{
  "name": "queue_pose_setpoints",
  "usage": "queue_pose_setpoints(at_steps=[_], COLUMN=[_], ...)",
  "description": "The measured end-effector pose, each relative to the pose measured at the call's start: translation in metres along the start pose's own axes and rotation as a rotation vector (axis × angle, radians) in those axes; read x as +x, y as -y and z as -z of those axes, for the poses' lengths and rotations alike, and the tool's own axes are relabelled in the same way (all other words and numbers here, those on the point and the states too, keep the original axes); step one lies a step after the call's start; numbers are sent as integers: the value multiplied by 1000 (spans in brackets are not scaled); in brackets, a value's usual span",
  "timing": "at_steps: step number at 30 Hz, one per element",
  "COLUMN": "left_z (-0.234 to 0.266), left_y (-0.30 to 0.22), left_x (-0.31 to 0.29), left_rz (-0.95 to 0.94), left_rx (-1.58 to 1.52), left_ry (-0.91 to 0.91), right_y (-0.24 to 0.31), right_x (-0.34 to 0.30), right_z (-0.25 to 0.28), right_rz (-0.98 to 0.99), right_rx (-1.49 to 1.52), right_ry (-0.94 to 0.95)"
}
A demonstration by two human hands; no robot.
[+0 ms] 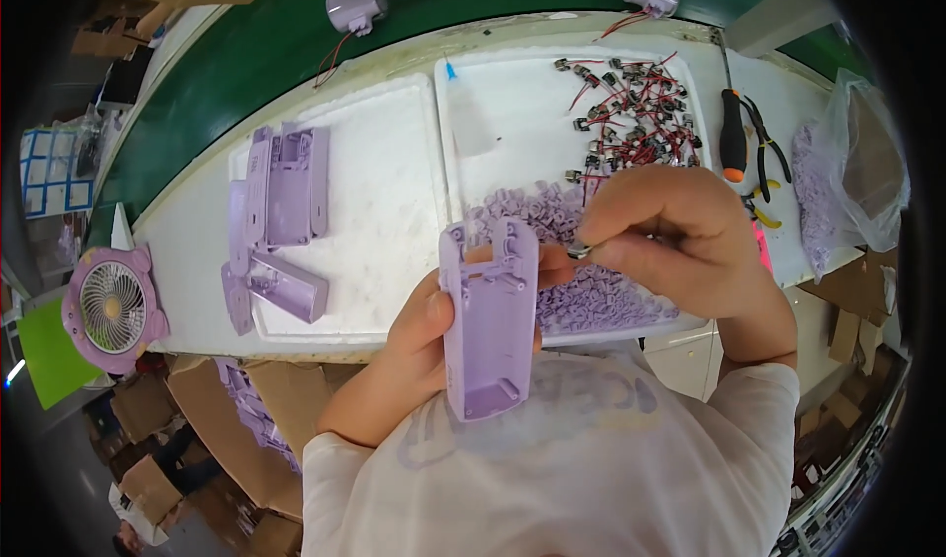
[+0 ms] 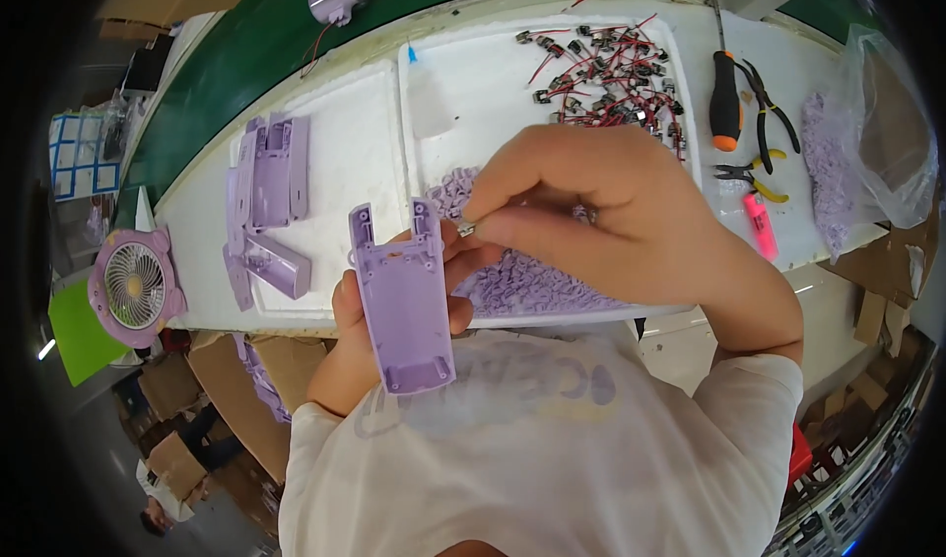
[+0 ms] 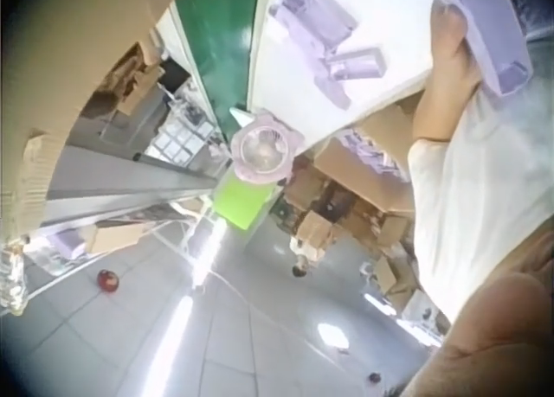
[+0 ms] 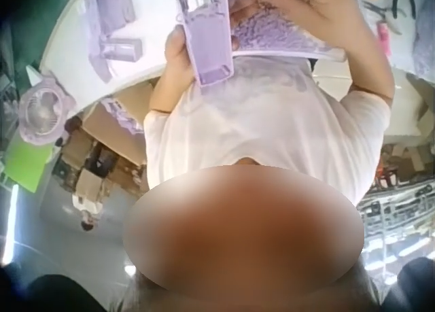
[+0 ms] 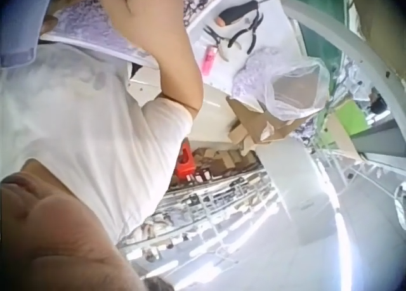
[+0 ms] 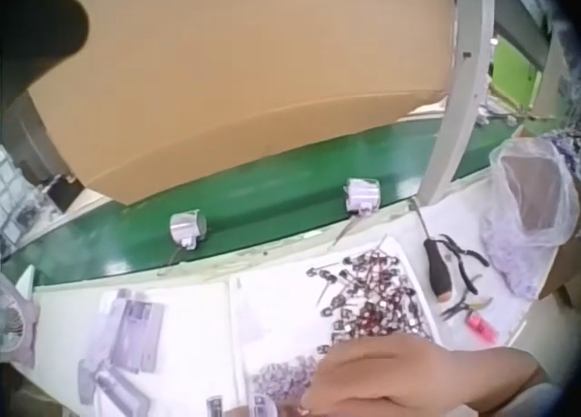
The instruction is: The person assembles a portable fan by installing internal circuitry and wires into the fan housing, securing components with screws using a screwdriver and pliers.
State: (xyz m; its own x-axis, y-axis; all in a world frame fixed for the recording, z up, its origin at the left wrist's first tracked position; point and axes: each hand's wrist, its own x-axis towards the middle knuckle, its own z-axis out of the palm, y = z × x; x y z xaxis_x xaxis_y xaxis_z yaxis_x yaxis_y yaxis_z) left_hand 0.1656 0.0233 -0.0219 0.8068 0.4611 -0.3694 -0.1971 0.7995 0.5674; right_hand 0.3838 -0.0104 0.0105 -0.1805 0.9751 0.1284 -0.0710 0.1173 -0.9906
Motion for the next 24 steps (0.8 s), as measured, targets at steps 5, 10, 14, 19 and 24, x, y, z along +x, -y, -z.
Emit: queue_pose_setpoints(at_steps=[5,10,14,19,24], left_z=[16,15,10,7,-4], left_y=[7,13,11,9,2], left_x=[-4,-6,-7,-9,-8], left_rz=[-3,-12,8,-24,17], left_rx=[-74,-253,-402,-324,-217], left_ry=[53,80,50,69,-91], right_y=[5,-2,22,12,12], right_x=[4,6,17,21,24], right_z=[-5,-13,-22,-28,-30], right_rz=[-197,47,-38,261,334], right_rx=[395,36,-294,-562,-640], right_ry=[4,-7,8,41,13])
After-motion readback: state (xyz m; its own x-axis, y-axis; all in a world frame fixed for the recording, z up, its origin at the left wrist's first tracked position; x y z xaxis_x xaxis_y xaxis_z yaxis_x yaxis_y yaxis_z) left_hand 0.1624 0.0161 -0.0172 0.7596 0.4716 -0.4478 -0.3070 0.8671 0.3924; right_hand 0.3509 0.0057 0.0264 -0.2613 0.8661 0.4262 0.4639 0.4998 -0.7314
